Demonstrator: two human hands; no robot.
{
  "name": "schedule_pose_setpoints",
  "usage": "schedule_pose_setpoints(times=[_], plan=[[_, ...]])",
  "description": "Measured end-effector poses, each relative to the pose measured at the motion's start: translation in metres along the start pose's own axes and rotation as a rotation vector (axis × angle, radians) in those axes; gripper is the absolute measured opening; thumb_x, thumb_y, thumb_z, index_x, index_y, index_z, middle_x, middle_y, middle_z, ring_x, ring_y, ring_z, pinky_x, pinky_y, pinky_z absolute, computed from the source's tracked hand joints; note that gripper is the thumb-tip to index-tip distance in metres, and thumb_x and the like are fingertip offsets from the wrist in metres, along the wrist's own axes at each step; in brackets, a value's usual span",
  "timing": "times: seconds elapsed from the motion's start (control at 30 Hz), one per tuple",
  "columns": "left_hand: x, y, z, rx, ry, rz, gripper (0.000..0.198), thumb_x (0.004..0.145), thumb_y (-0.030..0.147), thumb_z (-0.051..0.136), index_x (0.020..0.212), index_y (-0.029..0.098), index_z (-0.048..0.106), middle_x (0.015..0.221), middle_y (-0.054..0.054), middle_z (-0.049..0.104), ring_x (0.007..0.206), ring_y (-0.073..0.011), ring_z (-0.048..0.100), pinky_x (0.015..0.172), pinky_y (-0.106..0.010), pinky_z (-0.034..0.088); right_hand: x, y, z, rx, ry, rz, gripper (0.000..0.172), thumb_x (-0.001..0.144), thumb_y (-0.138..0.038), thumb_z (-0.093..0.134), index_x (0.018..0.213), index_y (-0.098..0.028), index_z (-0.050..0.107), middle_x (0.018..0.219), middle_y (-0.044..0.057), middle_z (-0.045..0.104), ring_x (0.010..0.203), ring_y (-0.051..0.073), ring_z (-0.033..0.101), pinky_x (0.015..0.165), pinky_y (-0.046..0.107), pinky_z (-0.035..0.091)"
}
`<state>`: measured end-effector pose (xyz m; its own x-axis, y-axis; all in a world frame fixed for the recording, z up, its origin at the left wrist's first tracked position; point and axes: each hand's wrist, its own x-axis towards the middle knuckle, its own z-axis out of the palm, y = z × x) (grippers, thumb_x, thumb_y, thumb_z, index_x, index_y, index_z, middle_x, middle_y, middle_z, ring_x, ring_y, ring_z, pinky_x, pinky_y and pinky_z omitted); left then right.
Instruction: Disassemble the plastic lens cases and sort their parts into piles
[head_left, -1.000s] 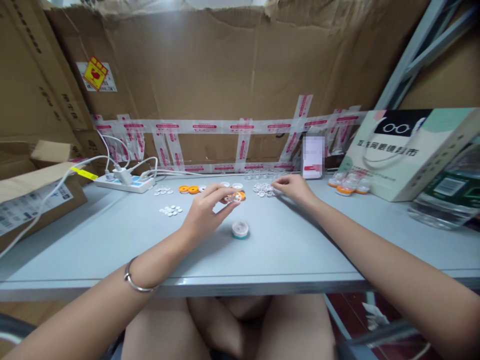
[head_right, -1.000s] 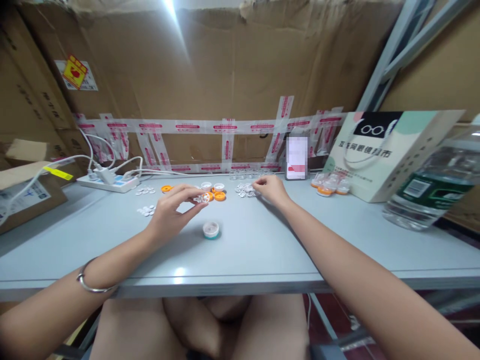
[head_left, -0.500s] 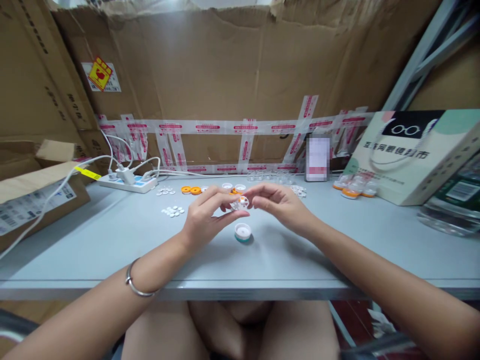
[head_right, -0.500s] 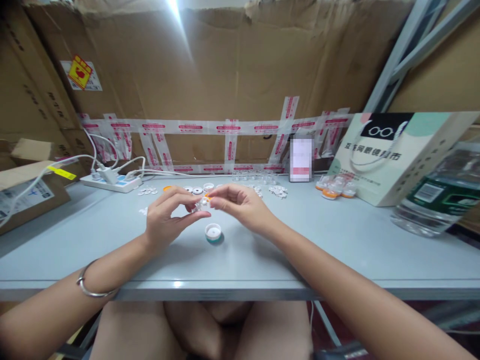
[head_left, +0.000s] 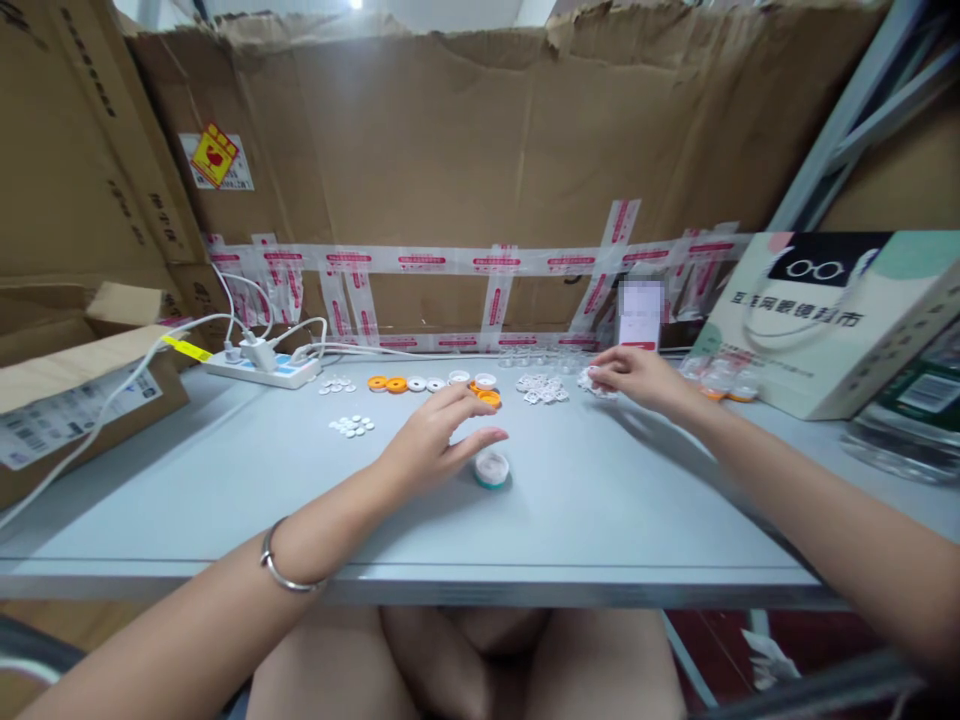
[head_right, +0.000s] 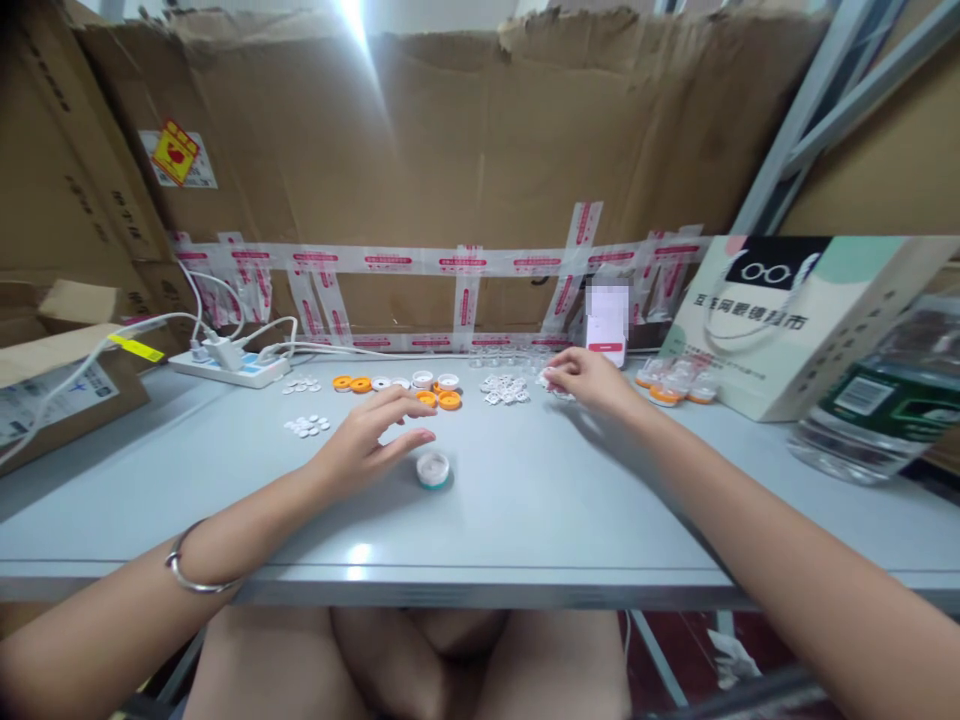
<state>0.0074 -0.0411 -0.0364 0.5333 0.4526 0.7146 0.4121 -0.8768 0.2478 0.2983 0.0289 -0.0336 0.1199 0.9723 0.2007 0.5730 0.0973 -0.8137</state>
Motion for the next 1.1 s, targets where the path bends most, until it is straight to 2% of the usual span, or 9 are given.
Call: schedule_pose_setpoints(times=[0.1,0.23,0.33,0.43,0.57,0.63,0.73,0.83,1.1], plan=[[-0.001,0.0,0.0,-0.01,-0.058,-0.047,0.016,0.087,0.028,0.051,0.092,0.017,0.061,0.09,-0.007,0.062,0.086,-0.0163,0.058,0.078,-0.029,0.046,0.015,0.027,-0.01,-0.11,-0.021,0.012,0.004,0.067,-0.017,0.063,0.068,-0.014,0.061,0.053,0.003,0.06,0.05,0.014,0.055,0.053,0.027,0.041],[-0.001,-0.001,0.0,-0.032,-0.105,-0.093,0.018,0.086,0.029,0.051,0.091,0.016,0.061,0.089,-0.007,0.061,0.085,-0.0166,0.057,0.078,-0.029,0.045,0.018,0.038,-0.005,-0.131,-0.042,-0.014,0.008,0.065,-0.019,0.065,0.071,-0.014,0.065,0.057,0.004,0.063,0.054,0.015,0.056,0.054,0.027,0.04],[-0.001,-0.001,0.0,-0.072,-0.145,-0.116,0.023,0.08,0.034,0.059,0.093,0.015,0.06,0.09,-0.007,0.06,0.085,-0.0171,0.056,0.076,-0.029,0.045,0.019,0.04,-0.002,-0.163,-0.04,-0.03,0.01,0.064,-0.022,0.066,0.071,-0.015,0.067,0.056,0.003,0.062,0.052,0.015,0.054,0.052,0.028,0.038],[-0.001,0.0,-0.002,-0.089,-0.211,-0.149,0.04,0.065,0.039,0.073,0.094,0.016,0.058,0.09,-0.006,0.058,0.084,-0.0182,0.055,0.073,-0.029,0.046,0.02,0.038,-0.004,-0.2,-0.009,-0.037,0.017,0.064,-0.026,0.067,0.075,-0.014,0.068,0.052,0.001,0.057,0.049,0.014,0.049,0.051,0.028,0.035],[-0.003,0.002,-0.002,-0.077,-0.343,-0.231,0.053,0.052,0.047,0.078,0.088,0.017,0.055,0.089,-0.004,0.058,0.081,-0.0189,0.054,0.069,-0.03,0.046,0.006,0.015,0.001,-0.216,0.037,-0.105,0.03,0.068,-0.04,0.064,0.085,-0.016,0.065,0.056,0.0,0.053,0.051,0.013,0.046,0.05,0.027,0.033],[-0.004,0.002,-0.001,-0.054,-0.41,-0.269,0.053,0.051,0.052,0.076,0.084,0.017,0.054,0.086,-0.004,0.057,0.077,-0.0183,0.053,0.066,-0.029,0.045,-0.012,-0.009,0.011,-0.19,-0.087,-0.196,0.032,0.068,-0.047,0.062,0.08,-0.017,0.064,0.061,0.001,0.055,0.055,0.013,0.048,0.052,0.027,0.035],[-0.005,0.0,0.002,-0.008,-0.453,-0.301,0.048,0.055,0.055,0.073,0.077,0.016,0.055,0.08,-0.003,0.056,0.074,-0.0177,0.052,0.062,-0.027,0.042,-0.046,-0.047,0.035,-0.136,-0.435,-0.326,0.036,0.066,-0.05,0.064,0.08,-0.017,0.063,0.066,0.001,0.057,0.062,0.013,0.05,0.057,0.026,0.038],[-0.005,-0.002,0.004,-0.011,-0.465,-0.323,0.041,0.061,0.051,0.071,0.074,0.015,0.054,0.077,-0.002,0.056,0.072,-0.0166,0.051,0.06,-0.025,0.04,-0.07,-0.069,0.058,-0.142,-0.614,-0.45,0.043,0.058,-0.046,0.072,0.089,-0.018,0.061,0.074,0.0,0.056,0.067,0.013,0.05,0.059,0.024,0.039],[-0.005,-0.006,0.004,-0.106,-0.475,-0.435,0.032,0.064,0.042,0.068,0.075,0.015,0.055,0.076,-0.001,0.059,0.071,-0.0158,0.052,0.059,-0.024,0.038,-0.077,-0.063,0.076,0.013,-0.661,-0.434,0.022,0.067,-0.031,0.066,0.079,-0.016,0.055,0.072,0.0,0.056,0.067,0.012,0.051,0.063,0.025,0.042]])
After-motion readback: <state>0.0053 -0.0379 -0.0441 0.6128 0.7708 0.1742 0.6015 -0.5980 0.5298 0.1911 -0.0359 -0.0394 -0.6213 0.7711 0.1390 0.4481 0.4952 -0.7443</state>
